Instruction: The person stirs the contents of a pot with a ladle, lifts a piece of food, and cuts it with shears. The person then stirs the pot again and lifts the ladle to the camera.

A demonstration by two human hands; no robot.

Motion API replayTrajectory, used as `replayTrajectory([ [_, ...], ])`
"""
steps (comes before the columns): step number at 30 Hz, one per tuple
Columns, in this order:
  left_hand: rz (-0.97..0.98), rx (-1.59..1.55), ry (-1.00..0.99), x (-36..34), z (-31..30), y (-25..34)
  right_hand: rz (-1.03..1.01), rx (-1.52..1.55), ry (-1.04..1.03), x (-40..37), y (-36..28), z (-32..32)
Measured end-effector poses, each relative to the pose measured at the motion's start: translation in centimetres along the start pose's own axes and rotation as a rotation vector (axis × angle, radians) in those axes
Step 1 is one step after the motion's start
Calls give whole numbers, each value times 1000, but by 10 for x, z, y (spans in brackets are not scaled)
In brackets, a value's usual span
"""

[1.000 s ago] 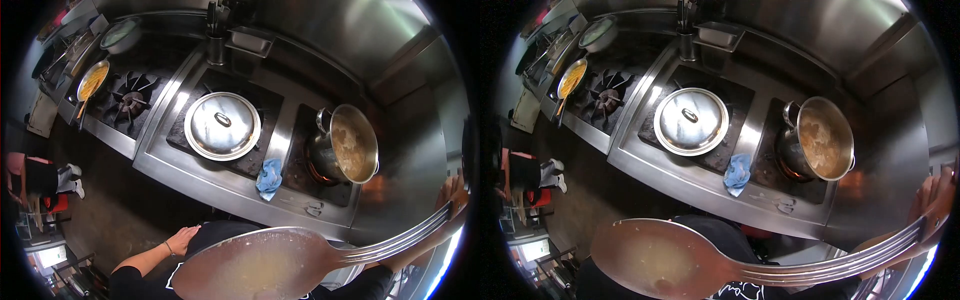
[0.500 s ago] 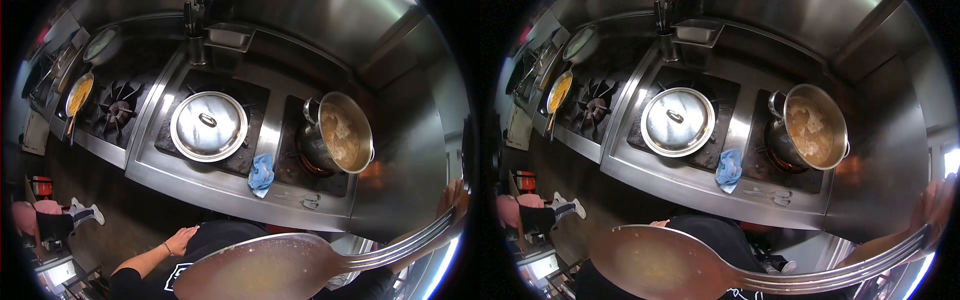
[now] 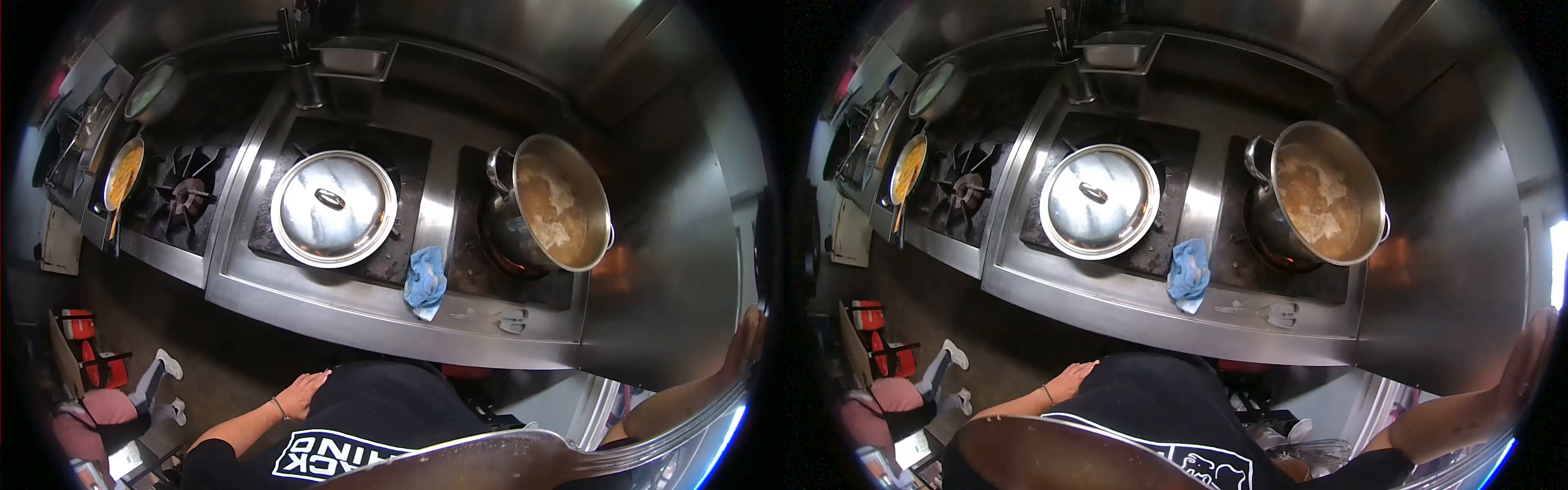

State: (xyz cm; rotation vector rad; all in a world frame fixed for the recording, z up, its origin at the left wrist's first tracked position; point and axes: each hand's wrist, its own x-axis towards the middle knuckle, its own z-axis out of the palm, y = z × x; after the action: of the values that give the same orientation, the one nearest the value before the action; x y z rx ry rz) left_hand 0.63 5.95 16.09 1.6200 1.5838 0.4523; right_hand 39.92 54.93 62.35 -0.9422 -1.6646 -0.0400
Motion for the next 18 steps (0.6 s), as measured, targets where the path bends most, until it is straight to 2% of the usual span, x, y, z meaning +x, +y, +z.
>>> replayTrajectory([
  [5, -59, 24, -54, 0, 0, -1, 18, 75, 46, -13, -22, 18],
  [9, 19, -1, -7, 0, 7, -11, 67, 112, 99, -26, -46, 40],
  [12, 98, 1, 20, -2, 9, -19, 168, 139, 138, -29, -60, 54],
  [14, 31, 35, -43, 5, -3, -8, 270, 188, 161, -33, -65, 67],
  [15, 39, 197, -149, 5, -16, 6, 326, 221, 172, -34, -64, 73],
  [16, 19, 123, -257, 1, 19, -39, 399, 257, 182, -40, -67, 82],
  [17, 38, 121, -268, 3, 21, -35, 469, 302, 181, -46, -73, 88],
  [18, -7, 63, -153, 2, 21, -29, 466, 281, 190, -45, -62, 80],
])
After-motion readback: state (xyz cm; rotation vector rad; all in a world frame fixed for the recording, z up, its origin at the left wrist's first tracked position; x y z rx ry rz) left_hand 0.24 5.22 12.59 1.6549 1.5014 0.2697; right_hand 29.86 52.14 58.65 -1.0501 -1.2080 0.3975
